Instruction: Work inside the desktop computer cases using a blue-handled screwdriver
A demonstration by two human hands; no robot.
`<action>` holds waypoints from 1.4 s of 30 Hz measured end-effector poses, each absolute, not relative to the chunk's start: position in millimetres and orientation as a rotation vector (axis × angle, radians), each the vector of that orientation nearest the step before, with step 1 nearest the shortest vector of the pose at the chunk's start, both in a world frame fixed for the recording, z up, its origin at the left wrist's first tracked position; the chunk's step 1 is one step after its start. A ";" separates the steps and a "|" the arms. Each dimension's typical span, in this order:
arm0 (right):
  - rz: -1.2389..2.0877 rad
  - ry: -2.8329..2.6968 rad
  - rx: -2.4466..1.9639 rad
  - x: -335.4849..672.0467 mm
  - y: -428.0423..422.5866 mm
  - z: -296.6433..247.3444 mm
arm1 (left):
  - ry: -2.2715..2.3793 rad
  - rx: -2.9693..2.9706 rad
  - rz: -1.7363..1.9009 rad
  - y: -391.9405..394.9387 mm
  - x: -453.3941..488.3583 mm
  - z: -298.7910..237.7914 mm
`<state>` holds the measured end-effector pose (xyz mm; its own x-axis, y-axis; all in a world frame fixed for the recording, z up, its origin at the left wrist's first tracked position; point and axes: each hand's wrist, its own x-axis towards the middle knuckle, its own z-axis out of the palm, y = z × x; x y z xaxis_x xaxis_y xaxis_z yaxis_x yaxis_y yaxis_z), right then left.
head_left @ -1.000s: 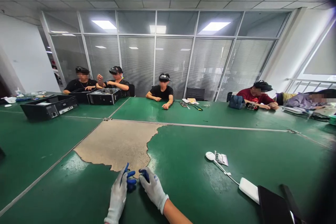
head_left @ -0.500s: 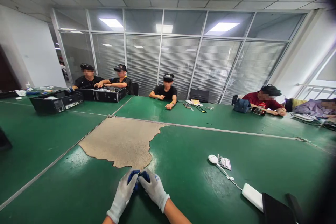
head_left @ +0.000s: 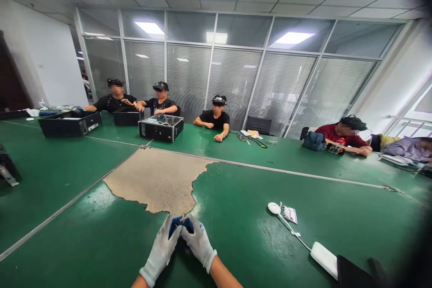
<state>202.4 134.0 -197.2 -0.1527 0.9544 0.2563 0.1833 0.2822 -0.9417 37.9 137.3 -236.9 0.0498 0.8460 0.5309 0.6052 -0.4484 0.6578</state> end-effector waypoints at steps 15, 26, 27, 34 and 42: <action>1.008 -1.464 -1.146 203.3 136.1 -192.5 | 1.281 1.690 1.176 123.3 33.7 -179.2; 0.965 -1.578 -1.067 199.6 135.7 -198.2 | 1.476 1.931 1.180 124.7 28.3 -190.2; 0.959 -1.571 -1.071 199.5 136.0 -198.5 | 1.484 1.937 1.188 124.8 28.0 -189.5; 1.002 -1.539 -1.106 201.5 133.9 -195.8 | 1.428 1.957 1.154 122.8 28.9 -183.9; 0.997 -1.568 -1.065 200.0 135.2 -200.8 | 1.442 2.196 1.156 119.1 26.1 -188.0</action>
<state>200.0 135.2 -200.8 -0.1595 0.9524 0.2598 0.1693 0.2857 -0.9433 26.1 119.1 -188.0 0.1859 0.8629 0.4699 0.6469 -0.4675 0.6025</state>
